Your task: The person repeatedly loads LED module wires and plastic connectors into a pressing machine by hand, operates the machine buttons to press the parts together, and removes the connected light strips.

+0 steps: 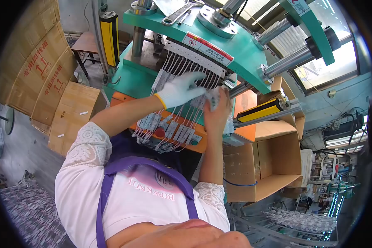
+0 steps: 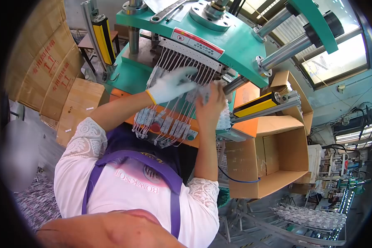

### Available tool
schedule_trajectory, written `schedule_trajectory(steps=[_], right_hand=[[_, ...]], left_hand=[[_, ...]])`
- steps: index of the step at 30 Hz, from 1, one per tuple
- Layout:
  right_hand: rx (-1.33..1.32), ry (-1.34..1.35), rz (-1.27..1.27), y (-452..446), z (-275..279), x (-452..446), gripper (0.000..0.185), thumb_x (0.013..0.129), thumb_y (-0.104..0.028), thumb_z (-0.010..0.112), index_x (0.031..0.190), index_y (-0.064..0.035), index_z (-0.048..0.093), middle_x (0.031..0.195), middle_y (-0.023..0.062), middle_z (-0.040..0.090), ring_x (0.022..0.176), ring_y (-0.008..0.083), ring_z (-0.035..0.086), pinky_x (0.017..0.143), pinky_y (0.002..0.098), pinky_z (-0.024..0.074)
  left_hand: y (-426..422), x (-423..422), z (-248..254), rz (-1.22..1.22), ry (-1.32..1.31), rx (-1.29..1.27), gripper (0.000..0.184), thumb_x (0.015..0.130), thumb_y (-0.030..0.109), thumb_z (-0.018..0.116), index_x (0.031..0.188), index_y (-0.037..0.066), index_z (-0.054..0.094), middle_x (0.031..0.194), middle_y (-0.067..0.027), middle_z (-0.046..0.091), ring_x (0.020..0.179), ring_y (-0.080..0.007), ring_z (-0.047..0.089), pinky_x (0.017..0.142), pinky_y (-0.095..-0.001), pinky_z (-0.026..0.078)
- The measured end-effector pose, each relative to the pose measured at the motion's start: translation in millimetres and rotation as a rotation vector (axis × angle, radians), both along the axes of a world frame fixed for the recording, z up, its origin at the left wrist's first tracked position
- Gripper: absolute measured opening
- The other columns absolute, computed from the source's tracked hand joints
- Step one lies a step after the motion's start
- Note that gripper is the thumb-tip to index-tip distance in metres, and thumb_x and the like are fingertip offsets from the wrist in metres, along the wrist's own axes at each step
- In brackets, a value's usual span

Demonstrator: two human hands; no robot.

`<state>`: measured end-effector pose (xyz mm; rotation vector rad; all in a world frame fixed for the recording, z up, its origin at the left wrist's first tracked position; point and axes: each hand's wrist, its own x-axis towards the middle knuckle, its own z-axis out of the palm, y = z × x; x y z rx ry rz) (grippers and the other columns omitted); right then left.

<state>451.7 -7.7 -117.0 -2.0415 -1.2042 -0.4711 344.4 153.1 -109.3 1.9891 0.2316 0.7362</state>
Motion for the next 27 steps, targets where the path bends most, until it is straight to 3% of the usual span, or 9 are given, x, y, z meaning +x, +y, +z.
schedule_trajectory(steps=[1,4,5,7,9,13,17,21,27], right_hand=[[-0.006,-0.026,0.101,8.1,6.0,-13.1,0.063,0.080,-0.010,0.072,0.138,-0.0046,0.046,0.143,0.0247,0.047,0.132,0.0428,0.044,0.109,0.0516,0.0336],[0.071,0.119,0.112,11.6,7.9,-17.5,0.060,0.087,-0.020,0.072,0.138,-0.0026,0.046,0.147,0.0285,0.039,0.136,0.0449,0.037,0.112,0.0514,0.0305],[0.093,0.090,0.042,2.7,-5.7,2.9,0.050,0.091,-0.023,0.068,0.132,-0.0029,0.049,0.141,0.0304,0.044,0.133,0.0477,0.040,0.109,0.0534,0.0344],[-0.216,-0.067,-0.262,-22.5,-28.5,30.5,0.036,0.093,-0.021,0.064,0.122,-0.0033,0.053,0.135,0.0319,0.049,0.129,0.0503,0.044,0.103,0.0561,0.0386],[-0.244,-0.093,-0.248,-31.1,-36.2,36.2,0.029,0.093,-0.016,0.061,0.117,-0.0039,0.053,0.133,0.0330,0.050,0.125,0.0506,0.047,0.099,0.0575,0.0406],[-0.256,-0.018,-0.270,-33.2,-44.0,42.6,0.029,0.089,-0.009,0.064,0.117,-0.0063,0.056,0.138,0.0302,0.047,0.124,0.0498,0.047,0.100,0.0586,0.0395],[-0.215,0.026,-0.220,-36.6,-37.9,42.4,0.027,0.090,-0.009,0.065,0.115,-0.0045,0.058,0.133,0.0315,0.051,0.126,0.0489,0.047,0.100,0.0568,0.0402],[-0.108,-0.056,-0.178,-23.0,-25.7,33.1,0.028,0.090,-0.014,0.066,0.115,-0.0037,0.059,0.132,0.0283,0.054,0.126,0.0467,0.048,0.101,0.0549,0.0410],[-0.067,-0.242,0.172,78.2,-3.2,44.3,0.032,0.086,-0.018,0.072,0.114,-0.0040,0.065,0.131,0.0197,0.058,0.123,0.0413,0.053,0.101,0.0498,0.0445]], left_hand=[[-7.4,4.2,-1.3,-0.172,0.050,-0.269,0.038,0.090,0.021,0.063,0.125,0.006,0.059,0.112,-0.0121,0.066,0.094,-0.0207,0.067,0.084,-0.0350,0.055],[9.6,5.4,10.7,0.119,0.211,-0.338,0.033,0.090,0.018,0.062,0.122,0.007,0.063,0.105,-0.0093,0.067,0.084,-0.0138,0.065,0.071,-0.0307,0.056],[37.0,11.1,-7.2,0.161,0.081,-0.487,0.033,0.090,0.020,0.062,0.121,0.008,0.064,0.107,-0.0114,0.067,0.086,-0.0165,0.067,0.074,-0.0333,0.056],[77.3,4.1,-10.9,0.486,0.139,-0.006,0.046,0.088,0.031,0.067,0.128,0.010,0.061,0.115,-0.0130,0.065,0.100,-0.0239,0.066,0.087,-0.0386,0.053],[86.4,-7.3,-1.0,0.648,0.314,0.574,0.064,0.084,0.046,0.069,0.136,0.012,0.056,0.124,-0.0133,0.062,0.115,-0.0307,0.059,0.099,-0.0430,0.044],[105.0,12.7,2.7,0.631,0.493,0.727,0.079,0.079,0.066,0.064,0.138,0.014,0.054,0.129,-0.0122,0.059,0.121,-0.0339,0.053,0.103,-0.0447,0.038],[108.5,30.5,-0.4,0.730,0.461,0.573,0.055,0.083,0.060,0.063,0.126,0.025,0.065,0.125,-0.0101,0.060,0.122,-0.0329,0.053,0.099,-0.0472,0.045],[123.7,21.0,-12.8,0.643,0.214,0.354,0.029,0.085,0.045,0.070,0.102,0.022,0.076,0.117,-0.0067,0.065,0.114,-0.0280,0.058,0.096,-0.0393,0.048],[126.6,23.1,-5.3,0.682,0.236,0.401,0.024,0.083,0.041,0.071,0.093,0.020,0.079,0.106,-0.0070,0.067,0.106,-0.0278,0.061,0.090,-0.0393,0.051]])
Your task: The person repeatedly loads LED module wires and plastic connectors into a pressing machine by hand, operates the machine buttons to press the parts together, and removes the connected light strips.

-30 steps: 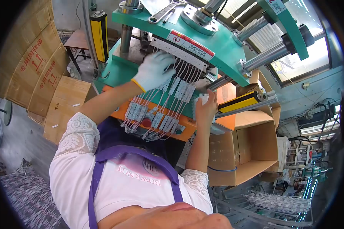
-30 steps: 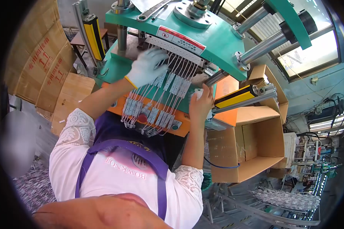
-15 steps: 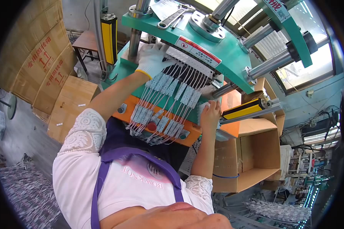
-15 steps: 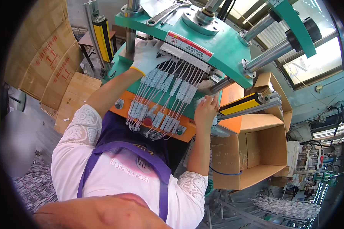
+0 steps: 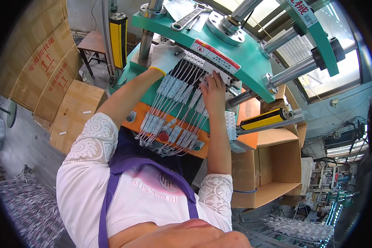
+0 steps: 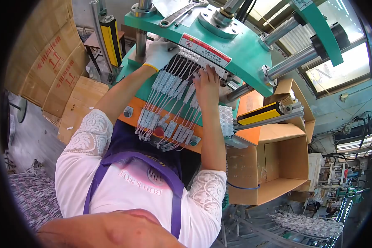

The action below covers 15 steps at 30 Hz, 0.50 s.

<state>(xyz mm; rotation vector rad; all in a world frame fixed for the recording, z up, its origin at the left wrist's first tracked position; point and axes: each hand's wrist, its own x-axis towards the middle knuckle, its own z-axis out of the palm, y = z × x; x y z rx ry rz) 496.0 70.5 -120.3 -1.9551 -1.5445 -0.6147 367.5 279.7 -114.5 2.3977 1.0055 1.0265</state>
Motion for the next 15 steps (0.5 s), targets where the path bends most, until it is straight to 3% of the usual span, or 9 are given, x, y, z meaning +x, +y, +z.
schedule_trajectory(steps=[2,3,7,11,13,15], right_hand=[[-0.003,-0.207,0.013,21.7,-5.0,15.7,0.028,0.086,-0.016,0.072,0.111,-0.0044,0.068,0.122,0.0172,0.065,0.120,0.0409,0.056,0.100,0.0499,0.0452],[0.042,-0.289,0.017,24.6,-3.3,20.6,0.025,0.085,-0.012,0.069,0.109,-0.0056,0.070,0.110,0.0141,0.070,0.110,0.0362,0.063,0.095,0.0462,0.0495],[0.081,-0.213,-0.068,31.4,-4.7,29.8,0.025,0.082,-0.005,0.063,0.105,-0.0073,0.071,0.106,0.0098,0.071,0.095,0.0289,0.068,0.083,0.0381,0.0549],[0.093,-0.090,-0.040,42.8,-18.6,34.3,0.021,0.088,-0.004,0.059,0.106,-0.0058,0.070,0.108,0.0122,0.070,0.101,0.0313,0.067,0.088,0.0399,0.0539],[0.082,-0.151,-0.037,41.5,-26.0,30.1,0.027,0.089,-0.003,0.055,0.113,-0.0019,0.067,0.116,0.0163,0.068,0.113,0.0329,0.063,0.098,0.0431,0.0494],[0.049,-0.109,-0.040,39.2,-27.0,26.8,0.029,0.089,-0.002,0.054,0.116,0.0005,0.064,0.121,0.0186,0.065,0.118,0.0349,0.060,0.103,0.0439,0.0467]], left_hand=[[1.2,-4.2,5.2,-0.005,0.064,0.055,0.025,0.083,0.041,0.070,0.095,0.021,0.079,0.107,-0.0089,0.067,0.104,-0.0286,0.061,0.089,-0.0395,0.051],[1.4,-4.4,7.3,0.000,0.100,0.049,0.025,0.084,0.041,0.069,0.095,0.020,0.078,0.107,-0.0096,0.067,0.104,-0.0294,0.061,0.089,-0.0398,0.051],[5.1,10.4,-3.7,0.054,0.122,0.037,0.026,0.086,0.040,0.066,0.095,0.018,0.078,0.106,-0.0113,0.067,0.105,-0.0315,0.061,0.090,-0.0412,0.051],[-1.2,-8.5,-1.6,-0.109,0.230,0.189,0.029,0.091,0.038,0.060,0.106,0.018,0.074,0.111,-0.0129,0.066,0.109,-0.0320,0.060,0.094,-0.0423,0.050],[-10.6,-20.0,-6.2,-0.181,0.139,0.362,0.031,0.093,0.037,0.058,0.116,0.019,0.070,0.113,-0.0113,0.065,0.108,-0.0316,0.061,0.093,-0.0434,0.050],[-10.6,-21.0,0.2,-0.188,0.238,0.349,0.037,0.093,0.037,0.058,0.121,0.016,0.067,0.117,-0.0104,0.064,0.110,-0.0303,0.061,0.092,-0.0435,0.050]])
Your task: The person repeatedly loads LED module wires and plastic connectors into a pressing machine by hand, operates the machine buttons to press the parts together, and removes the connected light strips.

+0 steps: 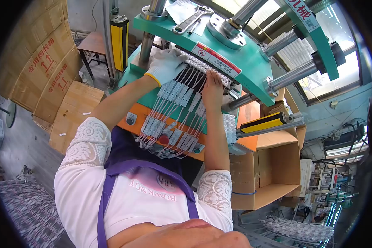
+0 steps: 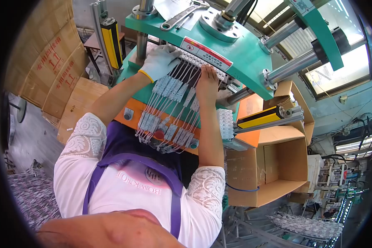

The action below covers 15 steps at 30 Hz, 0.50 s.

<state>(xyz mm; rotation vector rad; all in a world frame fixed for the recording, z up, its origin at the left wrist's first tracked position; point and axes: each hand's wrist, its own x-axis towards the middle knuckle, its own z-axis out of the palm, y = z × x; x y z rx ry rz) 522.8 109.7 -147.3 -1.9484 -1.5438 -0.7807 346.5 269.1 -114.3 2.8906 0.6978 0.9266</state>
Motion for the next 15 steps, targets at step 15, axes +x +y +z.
schedule_trajectory(steps=[15], right_hand=[[-0.385,0.524,0.056,-206.1,-10.3,-113.9,0.059,0.086,-0.004,0.064,0.141,-0.0033,0.044,0.147,0.0183,0.043,0.131,0.0426,0.041,0.107,0.0479,0.0390]], left_hand=[[-44.8,-186.5,-47.1,-0.397,0.056,-0.143,0.066,0.069,0.021,0.076,0.130,0.005,0.056,0.133,-0.0129,0.056,0.127,-0.0352,0.048,0.111,-0.0502,0.035]])
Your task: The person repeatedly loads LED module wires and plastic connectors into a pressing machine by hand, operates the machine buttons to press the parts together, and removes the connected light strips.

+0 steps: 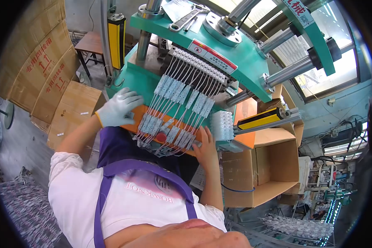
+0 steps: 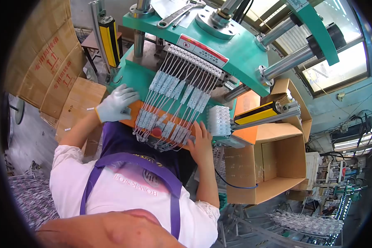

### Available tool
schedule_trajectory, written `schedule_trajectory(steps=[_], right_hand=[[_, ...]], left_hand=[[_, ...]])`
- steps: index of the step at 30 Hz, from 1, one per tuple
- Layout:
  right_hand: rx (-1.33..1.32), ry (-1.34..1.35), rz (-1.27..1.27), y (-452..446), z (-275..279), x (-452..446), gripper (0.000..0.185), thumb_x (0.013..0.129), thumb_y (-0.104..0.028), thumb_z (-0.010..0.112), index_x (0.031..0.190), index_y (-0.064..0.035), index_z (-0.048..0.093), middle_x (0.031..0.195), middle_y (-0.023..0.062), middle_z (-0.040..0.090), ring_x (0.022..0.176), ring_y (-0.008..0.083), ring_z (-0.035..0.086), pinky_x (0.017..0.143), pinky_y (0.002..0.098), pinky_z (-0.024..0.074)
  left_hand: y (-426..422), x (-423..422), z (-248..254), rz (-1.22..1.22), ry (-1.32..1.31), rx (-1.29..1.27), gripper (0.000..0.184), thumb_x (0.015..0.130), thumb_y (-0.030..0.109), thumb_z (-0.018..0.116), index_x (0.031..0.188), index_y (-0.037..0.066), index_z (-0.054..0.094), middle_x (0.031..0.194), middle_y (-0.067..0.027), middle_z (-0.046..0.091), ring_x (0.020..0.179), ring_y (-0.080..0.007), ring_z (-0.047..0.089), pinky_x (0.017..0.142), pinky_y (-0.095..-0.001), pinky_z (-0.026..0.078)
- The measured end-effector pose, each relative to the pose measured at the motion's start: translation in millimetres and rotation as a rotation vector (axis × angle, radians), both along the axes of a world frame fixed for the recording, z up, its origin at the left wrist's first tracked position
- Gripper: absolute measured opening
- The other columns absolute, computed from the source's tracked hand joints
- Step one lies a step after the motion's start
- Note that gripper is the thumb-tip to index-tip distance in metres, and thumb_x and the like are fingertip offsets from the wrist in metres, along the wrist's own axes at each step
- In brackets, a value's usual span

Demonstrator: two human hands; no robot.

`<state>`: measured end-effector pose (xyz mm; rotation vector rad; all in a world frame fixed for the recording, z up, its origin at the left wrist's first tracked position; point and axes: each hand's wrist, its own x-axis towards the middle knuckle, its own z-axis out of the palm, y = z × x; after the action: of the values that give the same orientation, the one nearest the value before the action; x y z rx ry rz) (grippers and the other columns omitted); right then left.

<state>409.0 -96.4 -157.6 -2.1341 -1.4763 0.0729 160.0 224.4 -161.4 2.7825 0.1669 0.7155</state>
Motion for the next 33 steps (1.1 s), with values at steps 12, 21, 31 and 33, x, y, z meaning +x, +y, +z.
schedule_trajectory(steps=[12,21,31,33], right_hand=[[-0.046,-0.070,-0.052,-18.1,-29.9,-5.2,0.072,0.076,0.007,0.057,0.145,-0.0096,0.043,0.148,0.0179,0.040,0.134,0.0440,0.035,0.114,0.0529,0.0292],[0.151,0.630,-0.192,60.1,0.5,-50.8,0.035,0.092,-0.022,0.069,0.118,0.0013,0.064,0.073,0.0084,0.064,0.064,0.0123,0.059,0.061,0.0276,0.0460],[-0.042,1.266,0.175,84.8,6.6,-60.2,0.036,0.095,-0.028,0.064,0.069,-0.0035,0.064,0.057,0.0008,0.059,0.047,0.0059,0.049,0.043,0.0233,0.0341],[-0.242,0.748,0.228,94.8,-13.4,-64.8,0.034,0.095,-0.030,0.063,0.077,-0.0018,0.069,0.060,0.0014,0.063,0.049,0.0081,0.054,0.046,0.0258,0.0407]], left_hand=[[-11.2,-13.0,2.6,0.011,0.132,0.069,0.071,0.064,0.014,0.073,0.133,0.006,0.054,0.137,-0.0137,0.053,0.130,-0.0340,0.046,0.114,-0.0515,0.030],[-15.9,18.1,3.4,0.160,0.038,-0.461,0.071,0.079,0.015,0.070,0.144,0.006,0.046,0.143,-0.0164,0.049,0.133,-0.0309,0.047,0.112,-0.0408,0.037],[-18.9,54.6,-11.0,0.204,-0.222,-0.900,0.050,0.091,0.008,0.063,0.139,0.002,0.051,0.138,-0.0120,0.057,0.128,-0.0208,0.054,0.107,-0.0323,0.041],[-10.9,71.8,-19.3,0.172,-0.345,-1.088,0.047,0.094,0.009,0.061,0.139,0.000,0.050,0.139,-0.0115,0.056,0.130,-0.0189,0.052,0.109,-0.0312,0.040]])
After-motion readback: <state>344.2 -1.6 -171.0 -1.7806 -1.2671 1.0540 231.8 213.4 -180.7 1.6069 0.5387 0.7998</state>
